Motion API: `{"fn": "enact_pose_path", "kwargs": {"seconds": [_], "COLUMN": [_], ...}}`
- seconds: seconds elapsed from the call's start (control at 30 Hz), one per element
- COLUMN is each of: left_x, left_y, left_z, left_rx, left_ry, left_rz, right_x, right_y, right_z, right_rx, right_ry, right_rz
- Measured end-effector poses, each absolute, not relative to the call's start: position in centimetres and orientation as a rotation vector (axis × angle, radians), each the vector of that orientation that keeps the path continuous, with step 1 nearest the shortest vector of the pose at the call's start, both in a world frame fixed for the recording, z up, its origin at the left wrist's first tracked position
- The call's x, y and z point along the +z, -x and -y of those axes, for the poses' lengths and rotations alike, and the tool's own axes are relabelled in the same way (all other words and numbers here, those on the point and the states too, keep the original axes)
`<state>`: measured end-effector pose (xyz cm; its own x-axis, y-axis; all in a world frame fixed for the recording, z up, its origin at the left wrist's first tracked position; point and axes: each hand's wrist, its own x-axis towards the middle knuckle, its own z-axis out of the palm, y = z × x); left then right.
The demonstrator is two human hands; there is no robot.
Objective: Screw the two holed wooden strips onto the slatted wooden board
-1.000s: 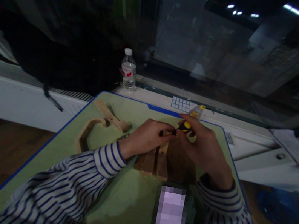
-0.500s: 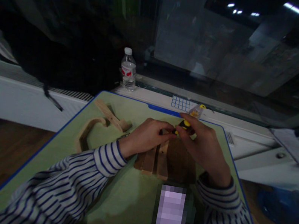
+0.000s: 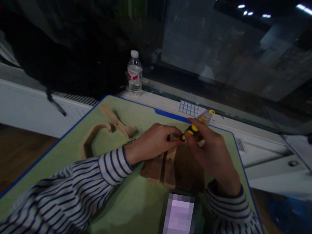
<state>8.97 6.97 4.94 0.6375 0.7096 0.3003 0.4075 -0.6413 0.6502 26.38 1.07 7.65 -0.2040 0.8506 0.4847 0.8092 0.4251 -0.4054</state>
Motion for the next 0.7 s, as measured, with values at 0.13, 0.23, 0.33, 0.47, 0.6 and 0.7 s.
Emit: {"fn": "enact_pose_path", "kwargs": {"seconds": [0.13, 0.23, 0.33, 0.47, 0.6, 0.7], "left_x": [4.93, 4.90, 4.93, 4.95, 4.88, 4.83], "left_y": [-8.95, -8.97, -8.99, -9.00, -8.98, -8.95], "left_z": [-6.95, -6.90, -6.86, -6.94, -7.07, -7.08], "left_rx": [0.751, 0.750, 0.746, 0.763, 0.748, 0.743], "left_ry": [-2.323, -2.331, -2.355, -2.349, -2.339, -2.332], "left_rz": [-0.852, -0.851, -0.868, -0.872, -0.884, -0.866], "right_x": [7.77, 7.87, 7.86, 7.71, 7.59, 7.62], "right_y": [-26.36, -26.38, -26.39, -26.40, -26.39, -26.37], "right_z": [-0.92, -0.88, -0.96, -1.14, -1.17, -1.05], "right_rx": [0.073, 0.075, 0.082, 0.063, 0.060, 0.059], "right_ry": [1.402, 1.387, 1.366, 1.378, 1.380, 1.394], "right_rz": [2.034, 2.058, 2.049, 2.029, 2.025, 2.033]}}
